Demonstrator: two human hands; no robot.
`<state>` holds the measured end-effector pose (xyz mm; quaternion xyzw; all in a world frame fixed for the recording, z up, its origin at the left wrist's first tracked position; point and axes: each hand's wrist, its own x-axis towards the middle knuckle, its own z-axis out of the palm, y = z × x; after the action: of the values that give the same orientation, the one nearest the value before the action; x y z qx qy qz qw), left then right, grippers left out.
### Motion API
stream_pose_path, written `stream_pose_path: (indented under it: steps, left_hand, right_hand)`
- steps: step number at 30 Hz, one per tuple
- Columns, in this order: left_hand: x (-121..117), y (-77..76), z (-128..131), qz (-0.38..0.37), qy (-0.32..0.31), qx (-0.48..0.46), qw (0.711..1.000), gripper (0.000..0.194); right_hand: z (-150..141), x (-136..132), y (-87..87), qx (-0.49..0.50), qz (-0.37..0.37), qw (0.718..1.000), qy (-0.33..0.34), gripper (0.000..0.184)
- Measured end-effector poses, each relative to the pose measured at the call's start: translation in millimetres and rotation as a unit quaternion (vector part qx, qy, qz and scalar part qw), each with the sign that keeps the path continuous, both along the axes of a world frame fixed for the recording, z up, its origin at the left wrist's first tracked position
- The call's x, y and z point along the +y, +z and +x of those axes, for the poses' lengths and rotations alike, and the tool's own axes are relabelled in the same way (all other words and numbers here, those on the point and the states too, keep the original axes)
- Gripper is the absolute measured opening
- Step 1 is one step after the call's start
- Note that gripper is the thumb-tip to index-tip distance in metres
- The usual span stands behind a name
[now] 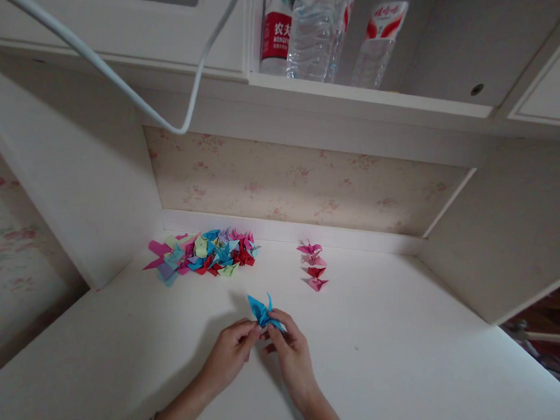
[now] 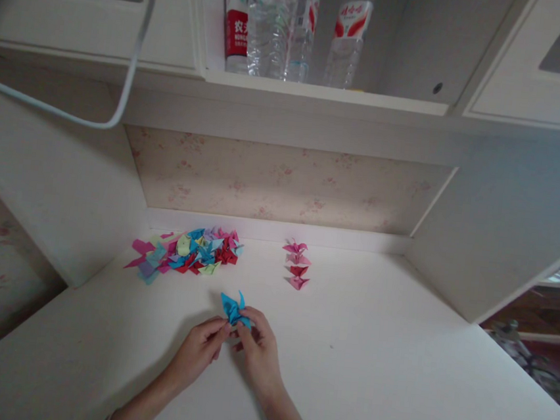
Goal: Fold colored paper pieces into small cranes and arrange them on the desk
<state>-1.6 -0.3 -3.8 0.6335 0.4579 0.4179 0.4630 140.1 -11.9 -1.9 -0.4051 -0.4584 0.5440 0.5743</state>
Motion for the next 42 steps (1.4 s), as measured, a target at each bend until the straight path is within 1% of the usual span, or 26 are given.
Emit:
stream_pose_path:
  steps: [2, 6, 9, 13, 16, 19, 22, 24, 25, 28, 29, 31, 34, 36, 38, 40, 42]
  left_hand:
    - [-1, 0.2, 1, -0.005, -0.013, -0.001, 1.000, 0.040]
    - [-2, 4.5, -1, -0.037, -0.022, -0.027, 0.999, 0.037]
    - [-1, 10.9, -6, -0.084, 0.006, -0.074, 0.994, 0.042]
    - [2, 16.4, -12, -0.115, 0.046, -0.134, 0.983, 0.040]
    - [4, 15.3, -13, -0.132, 0.046, -0.148, 0.979, 0.037]
    - [4, 11.7, -11, -0.139, 0.041, -0.151, 0.978, 0.036]
    - [4, 9.6, -10, -0.148, 0.045, -0.176, 0.972, 0.034]
    - [4, 10.2, -10, -0.151, 0.053, -0.190, 0.969, 0.034]
    - [3, 11.0, -10, -0.151, 0.058, -0.193, 0.968, 0.034]
    - [2, 13.9, -10, -0.152, 0.083, -0.187, 0.967, 0.037]
    - [2, 14.6, -10, -0.152, 0.090, -0.184, 0.967, 0.038]
    - [2, 15.5, -10, -0.155, 0.100, -0.184, 0.966, 0.039]
    - [2, 15.3, -9, -0.167, 0.106, -0.199, 0.960, 0.039]
    - [2, 14.6, -9, -0.181, 0.110, -0.215, 0.953, 0.039]
    - [1, 13.7, -7, -0.196, 0.108, -0.235, 0.946, 0.037]
    - [0, 12.6, -6, -0.214, 0.100, -0.250, 0.939, 0.035]
    - [0, 11.6, -5, -0.227, 0.095, -0.259, 0.934, 0.034]
  right_hand:
    - [1, 2, -2.0, -0.006, 0.004, 1.000, -0.017, 0.028]
    - [5, 4, 0.9, 0.000, -0.007, 1.000, -0.015, 0.030]
    - [9, 4, 5.7, 0.009, -0.027, 1.000, -0.002, 0.033]
    - [13, 3, 10.4, 0.025, -0.039, 0.999, 0.025, 0.032]
    - [13, 1, 11.7, 0.035, -0.041, 0.997, 0.046, 0.029]
    - [11, -1, 12.8, 0.020, -0.047, 0.997, 0.063, 0.028]
    - [11, -2, 13.1, 0.018, -0.061, 0.996, 0.068, 0.035]
    - [11, -3, 11.8, 0.024, -0.059, 0.996, 0.065, 0.043]
    - [12, -3, 10.7, 0.027, -0.054, 0.997, 0.058, 0.044]
    - [13, -3, 6.8, 0.034, -0.046, 0.998, 0.017, 0.029]
    - [13, -3, 5.7, 0.037, -0.044, 0.998, 0.011, 0.026]
    - [12, -3, 4.1, 0.031, -0.034, 0.999, 0.021, 0.029]
    - [8, -3, -0.1, -0.012, -0.024, 0.999, 0.048, 0.032]
    - [4, -2, -5.0, -0.046, -0.039, 0.997, 0.043, 0.034]
    - [1, 0, -10.2, -0.073, -0.060, 0.995, 0.024, 0.037]
    - [-1, 2, -13.2, -0.082, -0.073, 0.994, 0.008, 0.039]
    - [-2, 3, -12.9, -0.071, -0.077, 0.994, -0.002, 0.040]
